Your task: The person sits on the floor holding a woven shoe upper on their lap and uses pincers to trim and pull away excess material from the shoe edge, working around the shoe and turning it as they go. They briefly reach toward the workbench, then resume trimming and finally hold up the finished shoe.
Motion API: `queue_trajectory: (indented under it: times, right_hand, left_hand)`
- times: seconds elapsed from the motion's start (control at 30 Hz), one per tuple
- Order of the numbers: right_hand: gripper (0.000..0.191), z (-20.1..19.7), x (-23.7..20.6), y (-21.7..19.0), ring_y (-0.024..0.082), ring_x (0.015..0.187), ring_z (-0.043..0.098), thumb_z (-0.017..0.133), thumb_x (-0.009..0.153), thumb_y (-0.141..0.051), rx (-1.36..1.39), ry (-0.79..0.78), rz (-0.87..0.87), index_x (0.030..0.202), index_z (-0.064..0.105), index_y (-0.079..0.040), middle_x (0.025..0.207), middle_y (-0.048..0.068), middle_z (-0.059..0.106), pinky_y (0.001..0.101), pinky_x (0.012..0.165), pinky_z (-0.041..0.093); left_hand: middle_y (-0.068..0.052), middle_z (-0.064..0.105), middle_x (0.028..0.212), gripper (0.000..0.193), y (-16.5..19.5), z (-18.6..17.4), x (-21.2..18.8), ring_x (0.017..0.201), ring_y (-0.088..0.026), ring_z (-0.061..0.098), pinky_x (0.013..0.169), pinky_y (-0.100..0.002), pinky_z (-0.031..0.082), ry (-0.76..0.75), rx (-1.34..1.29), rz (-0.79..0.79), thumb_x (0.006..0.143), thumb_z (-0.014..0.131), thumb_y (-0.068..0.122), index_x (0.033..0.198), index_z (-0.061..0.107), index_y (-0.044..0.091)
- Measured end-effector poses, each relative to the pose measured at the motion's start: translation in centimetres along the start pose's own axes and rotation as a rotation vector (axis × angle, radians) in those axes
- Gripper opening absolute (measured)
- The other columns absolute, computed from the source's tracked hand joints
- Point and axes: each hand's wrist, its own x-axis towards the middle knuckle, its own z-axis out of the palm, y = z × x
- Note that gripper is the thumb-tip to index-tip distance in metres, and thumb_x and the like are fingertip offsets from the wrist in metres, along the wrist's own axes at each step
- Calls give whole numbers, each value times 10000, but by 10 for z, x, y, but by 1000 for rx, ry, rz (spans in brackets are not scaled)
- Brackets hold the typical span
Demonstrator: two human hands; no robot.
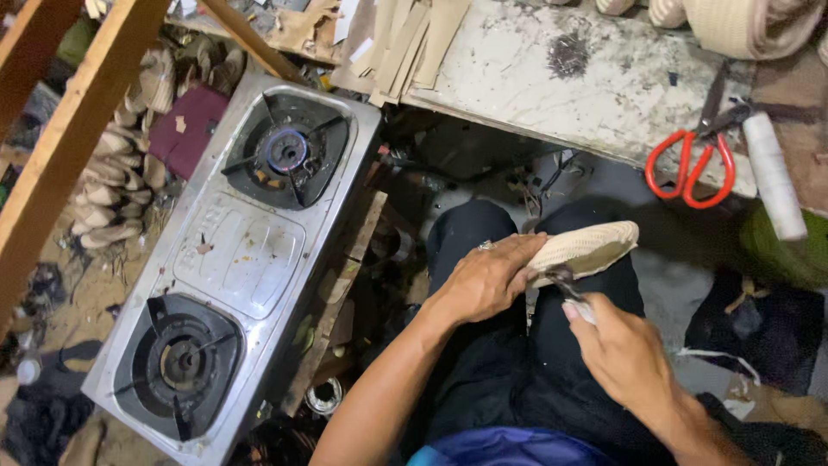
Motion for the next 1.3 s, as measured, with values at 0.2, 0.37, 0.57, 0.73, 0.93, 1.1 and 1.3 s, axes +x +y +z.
queue_trajectory:
  times: [0.2, 0.37, 0.57, 0.73, 0.93, 1.1, 1.3]
  right_hand:
    - [258, -1, 1, 3, 406, 681, 686, 686, 904, -139, 34, 229, -197, 1088, 643, 37, 784, 226, 688, 458, 604, 540]
    - [188, 2, 6, 12, 307, 606, 679, 650, 954, -202, 209, 225, 7, 1063, 641, -49, 645, 152, 674, 428, 575, 555]
    - [191, 10, 5, 29, 431, 758, 710, 674, 942, -215, 77, 177, -71, 1050, 662, -59, 788, 230, 694, 483, 617, 546]
    - [210, 17, 13, 33, 427, 723, 697, 633, 994, -256, 69, 172, 87, 1050, 631, -54, 759, 223, 692, 517, 623, 536]
    - [216, 28, 26, 52, 491, 748, 669, 611, 962, -240, 30, 124, 37, 1045, 638, -43, 752, 256, 683, 570, 623, 517]
    - [214, 28, 33, 49, 494, 743, 661, 601, 989, -253, -16, 100, 48, 1027, 631, -45, 742, 267, 664, 569, 643, 516]
    - [279, -25, 19, -12, 411, 644, 674, 629, 975, -315, 124, -43, 78, 977, 647, -36, 694, 221, 671, 498, 576, 528]
  left_hand:
    - [-185, 554, 1505, 554, -3, -1, 4, 1397, -364, 522, 1131, -450, 448, -3, -3, 28, 945, 575, 122, 1485, 490, 33]
    - [-175, 571, 1476, 548, -2, -4, 8, 1363, -356, 540, 1109, -444, 448, -49, -13, -77, 965, 573, 163, 1496, 486, 57]
    - [-179, 572, 1463, 527, -2, -7, 9, 1339, -358, 550, 1090, -438, 453, -69, -32, -104, 986, 572, 198, 1486, 487, 53]
    - [-190, 575, 1484, 556, -6, -6, 13, 1353, -361, 559, 1106, -427, 457, -68, -53, -49, 974, 557, 184, 1505, 487, 34]
    - [-194, 588, 1512, 658, -12, -22, -5, 1380, -326, 603, 1140, -391, 481, -19, -368, -125, 937, 721, 291, 1508, 507, 45]
    - [-230, 551, 1437, 977, -5, -1, -47, 1332, -395, 544, 1105, -460, 419, 294, -213, -51, 653, 929, 285, 1474, 476, 9]
    - [-146, 640, 1384, 712, -19, 19, -48, 1287, -359, 627, 1069, -432, 504, 438, -77, -62, 768, 905, 236, 1368, 556, 78]
